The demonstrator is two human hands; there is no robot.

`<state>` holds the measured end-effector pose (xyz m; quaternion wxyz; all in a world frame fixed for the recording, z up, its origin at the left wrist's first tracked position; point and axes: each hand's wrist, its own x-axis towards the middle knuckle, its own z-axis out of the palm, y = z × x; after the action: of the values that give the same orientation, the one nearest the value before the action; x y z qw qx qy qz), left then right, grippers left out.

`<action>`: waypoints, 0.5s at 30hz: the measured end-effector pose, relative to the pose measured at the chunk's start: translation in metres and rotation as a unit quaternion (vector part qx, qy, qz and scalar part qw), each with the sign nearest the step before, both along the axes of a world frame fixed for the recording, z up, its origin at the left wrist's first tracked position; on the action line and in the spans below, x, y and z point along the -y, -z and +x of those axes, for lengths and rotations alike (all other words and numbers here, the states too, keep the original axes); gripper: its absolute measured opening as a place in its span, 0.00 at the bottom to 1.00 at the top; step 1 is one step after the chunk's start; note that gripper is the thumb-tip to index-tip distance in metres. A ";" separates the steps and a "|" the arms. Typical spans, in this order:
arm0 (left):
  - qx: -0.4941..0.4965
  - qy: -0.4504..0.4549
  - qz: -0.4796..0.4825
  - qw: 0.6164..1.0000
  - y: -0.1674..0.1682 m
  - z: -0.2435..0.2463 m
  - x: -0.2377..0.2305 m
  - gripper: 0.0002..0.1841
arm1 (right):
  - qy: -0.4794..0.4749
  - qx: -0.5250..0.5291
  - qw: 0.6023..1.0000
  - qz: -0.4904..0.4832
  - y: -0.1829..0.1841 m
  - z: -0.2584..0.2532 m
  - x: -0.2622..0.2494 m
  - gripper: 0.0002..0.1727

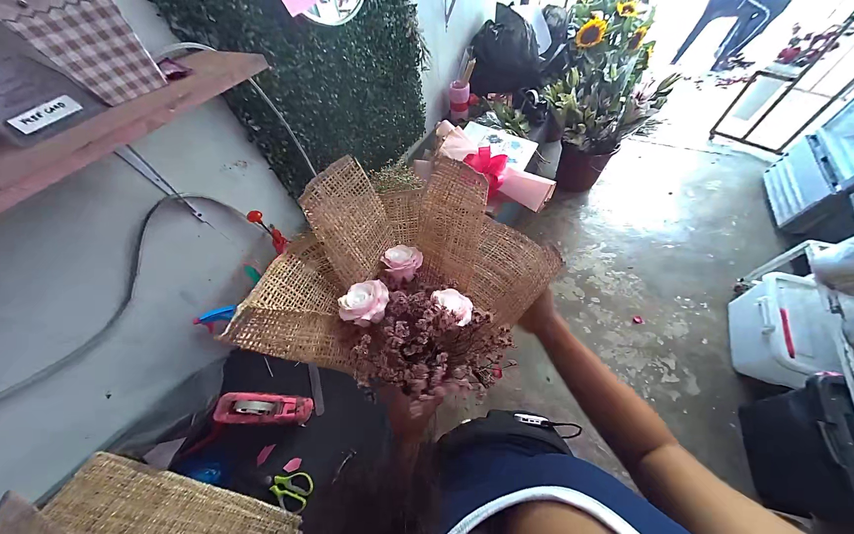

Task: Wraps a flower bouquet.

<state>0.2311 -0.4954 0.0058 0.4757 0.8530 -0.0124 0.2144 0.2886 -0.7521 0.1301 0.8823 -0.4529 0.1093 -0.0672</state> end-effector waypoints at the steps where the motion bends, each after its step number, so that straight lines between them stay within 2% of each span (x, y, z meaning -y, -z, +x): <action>1: -0.006 -0.010 0.008 1.000 0.005 0.000 -0.004 0.59 | -0.054 0.006 0.998 -0.033 -0.006 0.011 0.018 0.29; 3: -0.058 -0.022 0.031 0.998 0.012 -0.003 -0.010 0.56 | -0.195 0.027 0.971 -0.135 -0.027 0.036 0.050 0.44; 4: -0.114 -0.026 0.026 0.993 0.011 -0.006 -0.011 0.56 | -0.259 0.020 0.949 -0.177 -0.039 0.048 0.061 0.48; 5: -0.120 -0.025 0.031 0.992 0.006 -0.008 -0.011 0.57 | -0.310 0.017 0.923 -0.226 -0.049 0.059 0.070 0.48; 6: -0.097 -0.030 0.049 0.994 0.003 -0.009 -0.010 0.59 | -0.341 0.027 0.895 -0.288 -0.057 0.069 0.076 0.41; 7: -0.108 -0.025 0.050 0.993 -0.002 -0.011 -0.009 0.60 | -0.361 0.033 0.861 -0.356 -0.067 0.077 0.077 0.29; 8: -0.114 -0.017 0.067 0.991 -0.003 -0.011 -0.010 0.58 | -0.356 0.046 0.830 -0.427 -0.078 0.082 0.072 0.21; 10: -0.045 -0.013 0.141 0.989 0.006 -0.005 -0.013 0.53 | -0.305 0.057 0.758 -0.573 -0.102 0.077 0.047 0.13; 12: 0.030 -0.021 0.156 0.987 0.018 0.005 -0.014 0.50 | -0.264 0.096 0.696 -0.661 -0.118 0.062 0.022 0.08; 15: 0.030 -0.040 0.123 0.991 0.029 0.012 -0.018 0.52 | -0.242 0.184 0.683 -0.664 -0.118 0.060 0.011 0.07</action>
<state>0.2435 -0.4774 -0.0231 0.3580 0.8978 -0.0188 0.2560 0.3489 -0.7636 0.2476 0.3381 -0.9093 -0.2422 0.0121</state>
